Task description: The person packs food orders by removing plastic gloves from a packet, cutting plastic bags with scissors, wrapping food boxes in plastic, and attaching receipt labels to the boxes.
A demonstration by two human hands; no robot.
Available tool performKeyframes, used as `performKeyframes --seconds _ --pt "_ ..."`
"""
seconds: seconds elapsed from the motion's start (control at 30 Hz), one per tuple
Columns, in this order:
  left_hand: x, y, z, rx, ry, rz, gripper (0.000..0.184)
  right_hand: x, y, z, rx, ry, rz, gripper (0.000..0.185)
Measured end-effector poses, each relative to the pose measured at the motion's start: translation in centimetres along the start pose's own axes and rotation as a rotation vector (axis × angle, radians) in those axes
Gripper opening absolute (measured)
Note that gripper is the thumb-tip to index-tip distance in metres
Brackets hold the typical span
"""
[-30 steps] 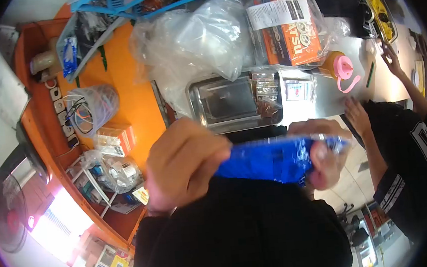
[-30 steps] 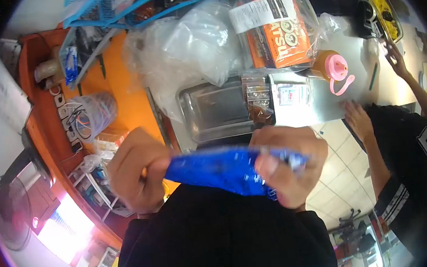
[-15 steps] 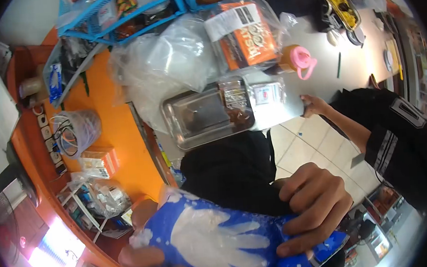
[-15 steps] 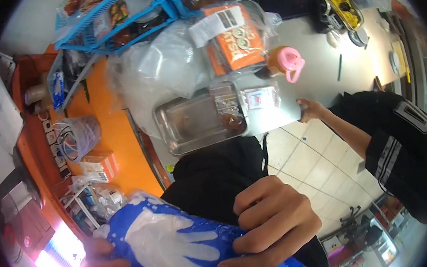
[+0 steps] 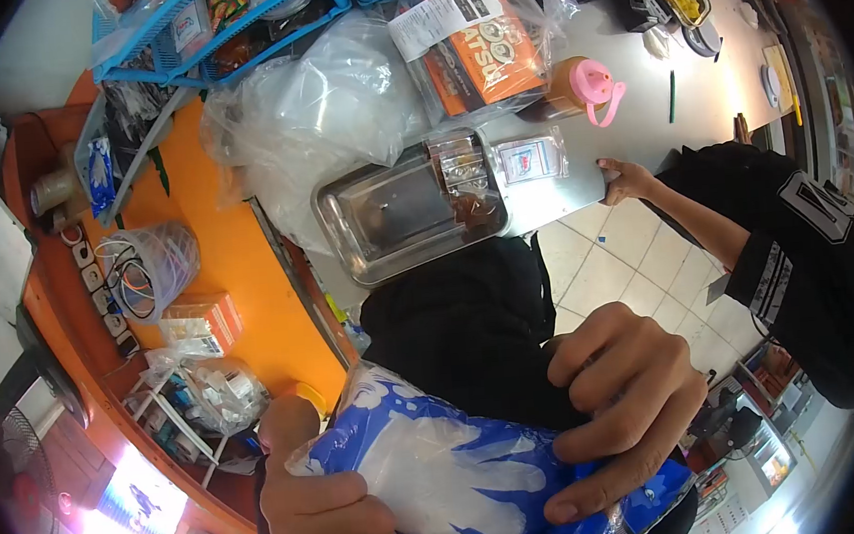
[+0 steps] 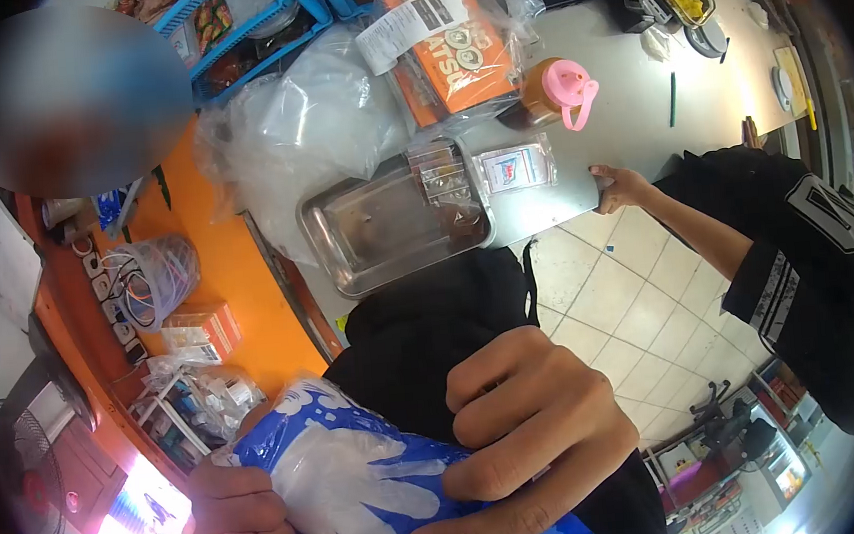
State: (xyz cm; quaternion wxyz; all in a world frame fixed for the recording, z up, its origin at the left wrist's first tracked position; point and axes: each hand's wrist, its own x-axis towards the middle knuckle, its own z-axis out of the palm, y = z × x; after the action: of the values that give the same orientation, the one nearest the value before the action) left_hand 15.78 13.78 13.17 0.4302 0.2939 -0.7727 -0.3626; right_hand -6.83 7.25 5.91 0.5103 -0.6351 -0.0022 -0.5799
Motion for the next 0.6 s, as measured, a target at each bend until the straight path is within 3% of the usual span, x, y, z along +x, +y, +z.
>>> performKeyframes --seconds 0.13,0.23,0.3,0.4,0.47,0.6 --pt "-0.8 0.4 0.4 0.026 0.044 -0.045 0.027 -0.3 -0.2 0.8 -0.064 0.042 -0.025 0.009" --pt "-0.7 -0.2 0.6 0.089 0.038 -0.039 0.018 -0.8 0.0 1.7 -0.083 0.113 -0.102 0.007" --pt "-0.6 -1.4 1.0 0.123 0.043 0.032 0.013 0.5 -1.0 -0.3 0.097 -0.045 0.040 0.006" --pt "-2.0 -3.0 0.6 0.191 0.134 0.055 0.008 -0.6 -1.2 0.1 0.027 0.091 -0.037 0.013" --pt "-3.3 -4.9 0.3 0.282 0.353 0.021 0.009 -0.6 -0.1 0.4 0.034 0.127 -0.097 0.019" --pt "-5.3 -10.5 -0.8 0.432 1.051 -0.281 0.018 -1.7 2.4 -0.3 0.239 0.080 -0.065 0.022"
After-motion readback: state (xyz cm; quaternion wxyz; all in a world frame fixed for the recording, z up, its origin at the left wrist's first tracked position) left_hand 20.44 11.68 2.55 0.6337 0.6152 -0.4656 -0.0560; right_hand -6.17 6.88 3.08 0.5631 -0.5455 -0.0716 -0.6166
